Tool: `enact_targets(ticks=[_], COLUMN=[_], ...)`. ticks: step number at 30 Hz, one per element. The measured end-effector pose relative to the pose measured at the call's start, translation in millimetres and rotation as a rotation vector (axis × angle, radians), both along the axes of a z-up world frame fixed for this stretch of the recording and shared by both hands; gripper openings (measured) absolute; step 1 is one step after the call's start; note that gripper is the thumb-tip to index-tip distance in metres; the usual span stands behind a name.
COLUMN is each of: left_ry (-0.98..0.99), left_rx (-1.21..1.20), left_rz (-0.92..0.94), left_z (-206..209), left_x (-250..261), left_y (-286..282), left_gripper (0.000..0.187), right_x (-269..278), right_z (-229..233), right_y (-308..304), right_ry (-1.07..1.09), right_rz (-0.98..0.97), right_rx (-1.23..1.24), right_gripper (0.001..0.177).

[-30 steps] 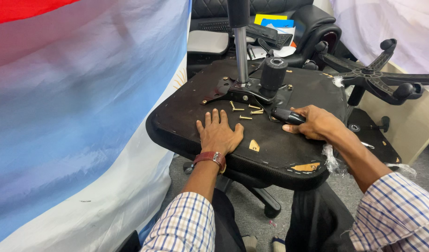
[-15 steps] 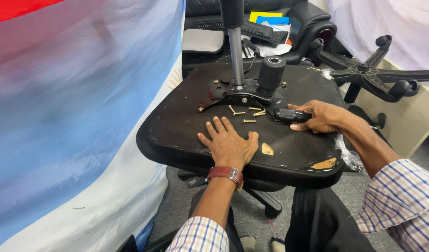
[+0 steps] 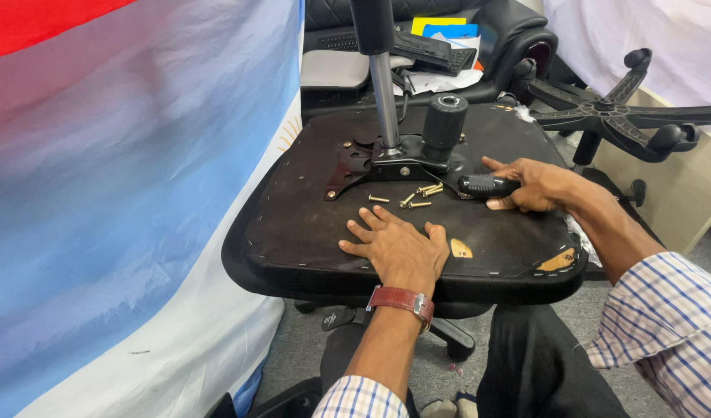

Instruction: The person is assembling a chair by attaching the seat to the base using a screwdriver and screws. They align the seat, insert screws, and tighten them to secure the connection.

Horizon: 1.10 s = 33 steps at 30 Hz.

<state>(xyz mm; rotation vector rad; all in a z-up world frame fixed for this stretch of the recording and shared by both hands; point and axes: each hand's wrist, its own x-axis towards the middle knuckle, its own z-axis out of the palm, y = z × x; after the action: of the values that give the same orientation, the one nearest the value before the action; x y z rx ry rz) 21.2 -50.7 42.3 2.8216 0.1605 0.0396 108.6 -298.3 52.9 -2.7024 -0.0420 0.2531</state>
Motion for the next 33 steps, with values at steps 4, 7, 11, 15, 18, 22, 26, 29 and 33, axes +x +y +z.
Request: enact_targets(ticks=[4,7,11,15,18,22,26,29,33], left_ry=[-0.002,-0.015,0.034,0.017,-0.014,-0.027,-0.031,-0.04,-0.144], left_rx=[-0.019,-0.036,0.003,-0.014,-0.018,-0.051,-0.052,-0.042,-0.018], left_rz=[0.019,0.012,-0.031,-0.023,-0.027,-0.007,-0.008,-0.018,0.002], left_z=[3.7,5.6,8.1,6.7,6.2,3.7,3.3,2.3,-3.4], left_x=[5.2,8.1,9.1,8.8,8.3,6.8,7.0,8.2,5.0], left_y=[-10.1,-11.2,-10.2,-7.4,-7.9,-8.6,-8.4,-8.9,-10.0], left_gripper=[0.094,0.091,0.088,0.093,0.094,0.094,0.096,0.095,0.09], right_x=[12.6,7.0,-12.6,-26.3,-26.0,-20.6,-21.7,-28.6,-37.6], right_z=[-7.6,-0.4,15.1,27.8,26.3,12.9,11.1,17.0,25.1], right_y=[-10.8,-6.0,22.5,41.4,42.7,41.4,43.7,44.1,39.8], right_ry=[-0.16,-0.216,-0.177,-0.146,-0.214,-0.401,-0.266,-0.366,-0.318], right_rz=[0.07,0.043,-0.106,-0.076,0.035,0.347,0.361,0.494,0.421], right_rx=[-0.097,-0.18,-0.295,-0.274,-0.272,-0.169,-0.296,-0.207,-0.172], right_gripper=[0.063,0.068,0.068,0.074,0.073,0.071,0.068,0.059,0.052])
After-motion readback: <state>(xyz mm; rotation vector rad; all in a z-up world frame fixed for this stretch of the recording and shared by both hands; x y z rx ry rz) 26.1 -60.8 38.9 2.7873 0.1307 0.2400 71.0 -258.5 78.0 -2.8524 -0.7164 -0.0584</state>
